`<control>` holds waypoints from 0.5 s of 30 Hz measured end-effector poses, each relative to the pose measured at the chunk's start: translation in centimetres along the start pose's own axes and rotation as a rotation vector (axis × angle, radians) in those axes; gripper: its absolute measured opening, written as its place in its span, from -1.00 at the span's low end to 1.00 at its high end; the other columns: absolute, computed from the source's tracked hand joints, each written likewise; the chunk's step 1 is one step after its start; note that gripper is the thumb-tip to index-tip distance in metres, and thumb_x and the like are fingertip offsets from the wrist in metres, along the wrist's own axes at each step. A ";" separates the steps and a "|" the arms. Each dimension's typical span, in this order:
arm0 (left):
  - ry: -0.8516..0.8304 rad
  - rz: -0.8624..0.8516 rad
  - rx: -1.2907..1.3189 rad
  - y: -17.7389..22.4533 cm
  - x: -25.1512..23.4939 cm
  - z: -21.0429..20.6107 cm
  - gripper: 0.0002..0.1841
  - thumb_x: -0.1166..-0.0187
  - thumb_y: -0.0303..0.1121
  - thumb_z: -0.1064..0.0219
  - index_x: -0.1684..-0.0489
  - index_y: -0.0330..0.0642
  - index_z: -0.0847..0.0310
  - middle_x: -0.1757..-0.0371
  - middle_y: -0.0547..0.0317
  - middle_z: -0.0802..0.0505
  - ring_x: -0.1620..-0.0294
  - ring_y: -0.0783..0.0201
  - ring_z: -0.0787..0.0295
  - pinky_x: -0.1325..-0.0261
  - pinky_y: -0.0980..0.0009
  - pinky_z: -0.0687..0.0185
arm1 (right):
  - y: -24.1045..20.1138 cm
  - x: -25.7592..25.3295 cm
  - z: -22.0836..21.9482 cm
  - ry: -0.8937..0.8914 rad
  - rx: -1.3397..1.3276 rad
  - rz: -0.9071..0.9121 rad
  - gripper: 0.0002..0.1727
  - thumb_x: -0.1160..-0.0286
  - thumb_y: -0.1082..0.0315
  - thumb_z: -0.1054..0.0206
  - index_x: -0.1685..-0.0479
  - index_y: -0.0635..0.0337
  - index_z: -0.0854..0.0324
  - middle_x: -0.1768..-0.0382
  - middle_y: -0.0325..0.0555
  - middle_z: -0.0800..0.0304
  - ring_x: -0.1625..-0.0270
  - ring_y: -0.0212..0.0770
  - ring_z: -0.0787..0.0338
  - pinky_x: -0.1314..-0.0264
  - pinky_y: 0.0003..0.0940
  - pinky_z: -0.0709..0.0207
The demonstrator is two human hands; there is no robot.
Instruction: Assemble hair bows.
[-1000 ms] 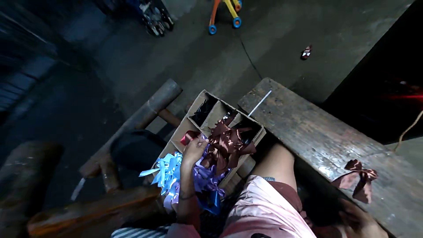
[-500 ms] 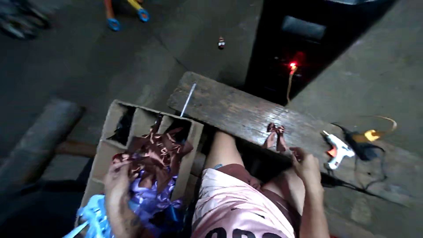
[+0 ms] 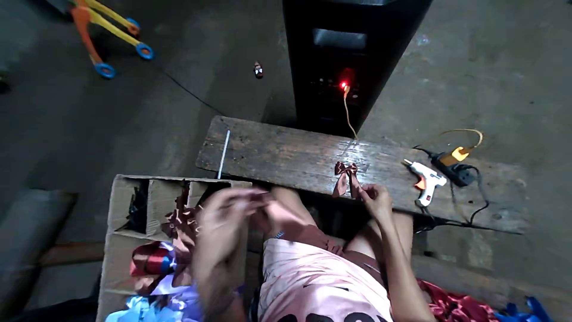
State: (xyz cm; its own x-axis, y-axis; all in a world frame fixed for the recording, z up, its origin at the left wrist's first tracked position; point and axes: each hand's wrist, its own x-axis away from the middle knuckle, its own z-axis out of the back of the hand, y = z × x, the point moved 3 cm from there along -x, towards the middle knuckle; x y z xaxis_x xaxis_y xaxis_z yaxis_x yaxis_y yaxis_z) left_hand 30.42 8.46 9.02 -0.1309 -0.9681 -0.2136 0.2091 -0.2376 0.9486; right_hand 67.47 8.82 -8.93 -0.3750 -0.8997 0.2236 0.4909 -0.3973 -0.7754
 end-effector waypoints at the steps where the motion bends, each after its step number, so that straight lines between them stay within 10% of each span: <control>1: -0.138 0.090 -0.020 -1.9 -2.3 -3.2 -0.78 -0.67 -0.36 -0.31 -0.19 -0.09 -0.63 0.05 0.37 -0.87 0.17 0.53 -0.80 0.04 0.49 -0.79 | 0.0 0.0 0.1 0.001 -0.006 0.002 -0.74 -0.58 0.36 -0.41 -0.02 0.42 -0.74 -0.06 0.35 -0.74 -0.09 0.21 -0.76 -0.25 0.16 -0.60; 4: -0.465 0.348 -0.154 -9.7 -7.9 -9.9 -0.71 -0.75 -0.35 -0.27 -0.31 -0.25 -0.49 0.01 -0.08 -0.81 0.19 0.20 -0.76 0.04 0.20 -0.70 | 0.2 0.1 0.2 -0.024 0.006 -0.009 -0.75 -0.59 0.36 -0.41 -0.04 0.41 -0.73 -0.10 0.36 -0.73 -0.14 0.22 -0.75 -0.30 0.16 -0.58; 8: -0.628 0.261 -0.229 -16.5 -13.5 -13.6 -0.75 -0.76 -0.41 -0.22 -0.19 -0.44 -0.54 0.07 -0.15 -0.76 0.15 0.15 -0.72 -0.06 0.20 -0.66 | -0.1 0.4 0.4 -0.050 0.043 0.020 -0.71 -0.63 0.37 -0.34 -0.13 0.44 -0.70 -0.19 0.39 -0.69 -0.20 0.22 -0.74 -0.36 0.11 -0.55; 12: -0.309 0.258 -0.397 -13.5 -11.5 -9.7 -0.51 -0.82 -0.24 -0.17 -0.72 0.01 -0.33 -0.55 -0.20 -0.61 -0.39 -0.18 -0.67 -0.38 -0.11 -0.58 | 0.1 0.6 0.4 -0.038 0.006 0.058 -0.72 -0.66 0.37 -0.30 -0.10 0.44 -0.71 -0.15 0.38 -0.70 -0.13 0.17 -0.75 -0.30 0.06 -0.58; 15: 0.105 0.180 -0.526 -14.7 -9.8 -9.3 -0.58 -0.86 -0.28 -0.02 -0.62 -0.17 -0.41 -0.57 -0.18 -0.59 -0.50 -0.17 -0.59 -0.49 -0.13 -0.51 | -0.1 0.5 0.5 -0.013 -0.012 0.012 -0.70 -0.71 0.37 -0.25 -0.18 0.44 -0.68 -0.16 0.37 -0.71 -0.17 0.18 -0.76 -0.34 0.06 -0.57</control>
State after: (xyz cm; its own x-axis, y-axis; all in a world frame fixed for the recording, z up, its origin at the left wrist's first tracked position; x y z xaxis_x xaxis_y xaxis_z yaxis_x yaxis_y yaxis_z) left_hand 37.62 20.73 -5.00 0.0426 -0.9933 -0.1070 0.6777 -0.0500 0.7337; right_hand 67.67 8.34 -8.43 -0.3589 -0.9066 0.2219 0.4859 -0.3844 -0.7849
